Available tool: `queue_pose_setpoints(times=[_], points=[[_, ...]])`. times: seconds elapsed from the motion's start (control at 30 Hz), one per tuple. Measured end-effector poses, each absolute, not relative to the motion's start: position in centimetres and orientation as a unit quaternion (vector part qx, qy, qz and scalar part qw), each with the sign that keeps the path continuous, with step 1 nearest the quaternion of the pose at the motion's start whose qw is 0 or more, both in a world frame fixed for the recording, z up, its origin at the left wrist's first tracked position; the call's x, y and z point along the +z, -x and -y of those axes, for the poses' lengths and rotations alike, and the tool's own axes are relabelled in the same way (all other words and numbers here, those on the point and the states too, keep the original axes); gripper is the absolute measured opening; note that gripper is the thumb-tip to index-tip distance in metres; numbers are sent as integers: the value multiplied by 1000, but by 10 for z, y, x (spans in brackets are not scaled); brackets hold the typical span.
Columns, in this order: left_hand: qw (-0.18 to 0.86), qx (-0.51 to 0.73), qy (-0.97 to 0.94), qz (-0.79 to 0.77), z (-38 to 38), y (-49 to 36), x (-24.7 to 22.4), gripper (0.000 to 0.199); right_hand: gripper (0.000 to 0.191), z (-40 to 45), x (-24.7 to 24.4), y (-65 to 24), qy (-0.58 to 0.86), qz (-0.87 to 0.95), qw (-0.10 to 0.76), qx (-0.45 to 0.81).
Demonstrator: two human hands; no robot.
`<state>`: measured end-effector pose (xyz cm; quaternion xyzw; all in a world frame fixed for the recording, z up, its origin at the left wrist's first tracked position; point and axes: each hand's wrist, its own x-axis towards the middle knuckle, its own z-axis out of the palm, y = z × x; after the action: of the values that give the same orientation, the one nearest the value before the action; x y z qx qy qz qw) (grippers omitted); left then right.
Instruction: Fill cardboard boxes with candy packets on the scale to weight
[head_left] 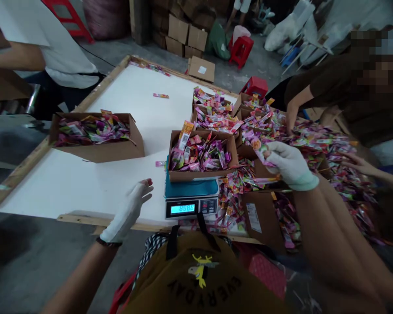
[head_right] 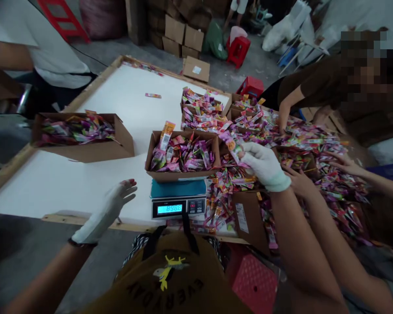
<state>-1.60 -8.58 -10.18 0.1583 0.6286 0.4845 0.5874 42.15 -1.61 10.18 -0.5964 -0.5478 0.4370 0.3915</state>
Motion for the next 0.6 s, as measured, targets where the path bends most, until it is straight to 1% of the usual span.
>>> queue_pose_setpoints(times=[0.07, 0.17, 0.3, 0.37, 0.43, 0.5, 0.6], points=[[588, 481, -163, -629, 83, 15, -104, 56, 35, 27, 89, -439, 627, 560, 344, 418], [589, 484, -170, -625, 79, 14, -108, 56, 25, 29, 73, -445, 642, 642, 249, 337], [592, 485, -175, -619, 73, 13, -107, 57, 28, 10, 77, -409, 576, 751, 207, 246], [596, 485, -177, -616, 73, 11, -101, 57, 27, -7, 80, -378, 527, 804, 165, 219], [597, 484, -178, -614, 74, 8, -93, 57, 24, -25, 76, -344, 505, 829, 97, 219], [594, 483, -175, -619, 77, 8, -85, 56, 24, -42, 64, -314, 514, 821, 36, 245], [580, 489, -157, -633, 82, 14, -79, 53, 15, -59, 43, -289, 536, 796, -3, 281]])
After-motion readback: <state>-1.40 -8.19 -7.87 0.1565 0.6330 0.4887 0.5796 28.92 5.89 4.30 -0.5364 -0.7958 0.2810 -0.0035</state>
